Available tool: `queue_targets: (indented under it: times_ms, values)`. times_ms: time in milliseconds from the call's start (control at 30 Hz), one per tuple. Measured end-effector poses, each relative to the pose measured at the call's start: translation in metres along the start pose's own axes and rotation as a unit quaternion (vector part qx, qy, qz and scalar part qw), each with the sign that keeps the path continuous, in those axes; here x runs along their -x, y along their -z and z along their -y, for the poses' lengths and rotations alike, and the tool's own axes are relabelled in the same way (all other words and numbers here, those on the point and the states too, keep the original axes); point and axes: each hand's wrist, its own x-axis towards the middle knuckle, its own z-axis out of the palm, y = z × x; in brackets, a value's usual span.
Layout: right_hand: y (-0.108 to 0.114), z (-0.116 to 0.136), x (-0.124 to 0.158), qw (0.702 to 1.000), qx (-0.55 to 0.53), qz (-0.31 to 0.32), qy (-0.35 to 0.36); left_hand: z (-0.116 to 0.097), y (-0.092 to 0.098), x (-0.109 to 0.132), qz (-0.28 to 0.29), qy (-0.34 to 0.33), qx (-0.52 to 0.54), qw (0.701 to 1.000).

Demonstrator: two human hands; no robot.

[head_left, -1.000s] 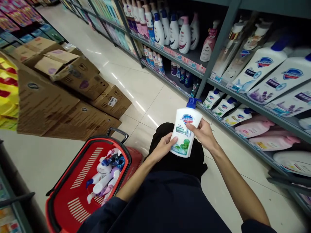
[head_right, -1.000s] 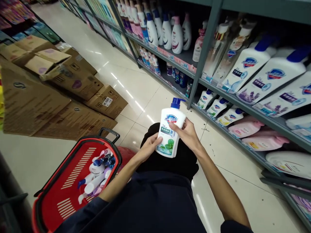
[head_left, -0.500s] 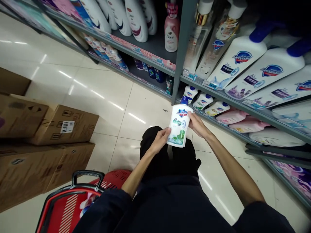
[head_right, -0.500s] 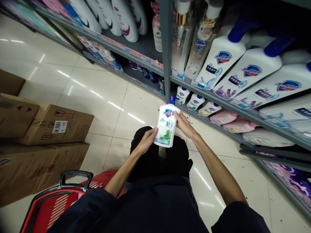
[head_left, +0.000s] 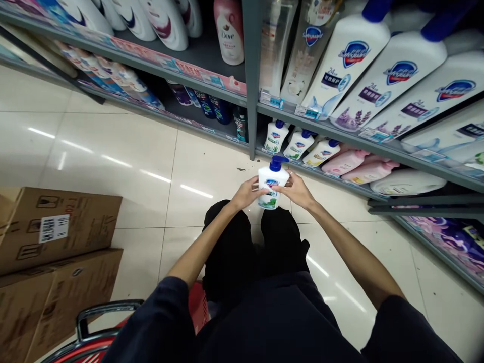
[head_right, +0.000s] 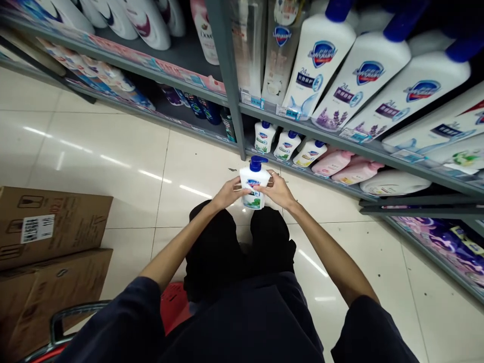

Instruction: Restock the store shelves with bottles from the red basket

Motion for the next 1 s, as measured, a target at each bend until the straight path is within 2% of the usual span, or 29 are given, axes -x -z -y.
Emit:
queue_targets:
  times_ms: [100, 200, 333, 500, 700, 900, 1000]
  values:
    - [0.004, -0.002, -0.022, 0.999, 0.024, -0.017, 0.024, -0.002, 0.015, -0.034, 0.018, -0.026, -0.081, 0.996]
    - [0.014, -0.001, -0.046, 0.994, 0.089, -0.009, 0.062, -0.001, 0.026, -0.067, 0.033, -0.044, -0.106, 0.993]
    - [0.025, -0.007, -0.086, 0.982, 0.156, -0.024, 0.102, 0.009, 0.031, -0.115, -0.012, -0.08, -0.096, 0.992]
    - [0.034, -0.021, -0.138, 0.985, 0.126, -0.054, 0.109, 0.022, 0.034, -0.171, -0.079, -0.074, -0.08, 0.991]
    - [0.038, -0.028, -0.166, 0.984, 0.093, -0.083, 0.125, 0.022, 0.036, -0.193, -0.102, -0.122, -0.039, 0.987]
    - [0.043, -0.034, -0.185, 0.981, 0.115, -0.096, 0.124, 0.019, 0.045, -0.212, -0.059, -0.168, -0.049, 0.983]
    - [0.043, -0.04, -0.193, 0.983, 0.109, -0.094, 0.116, 0.023, 0.047, -0.218, -0.056, -0.178, -0.062, 0.98]
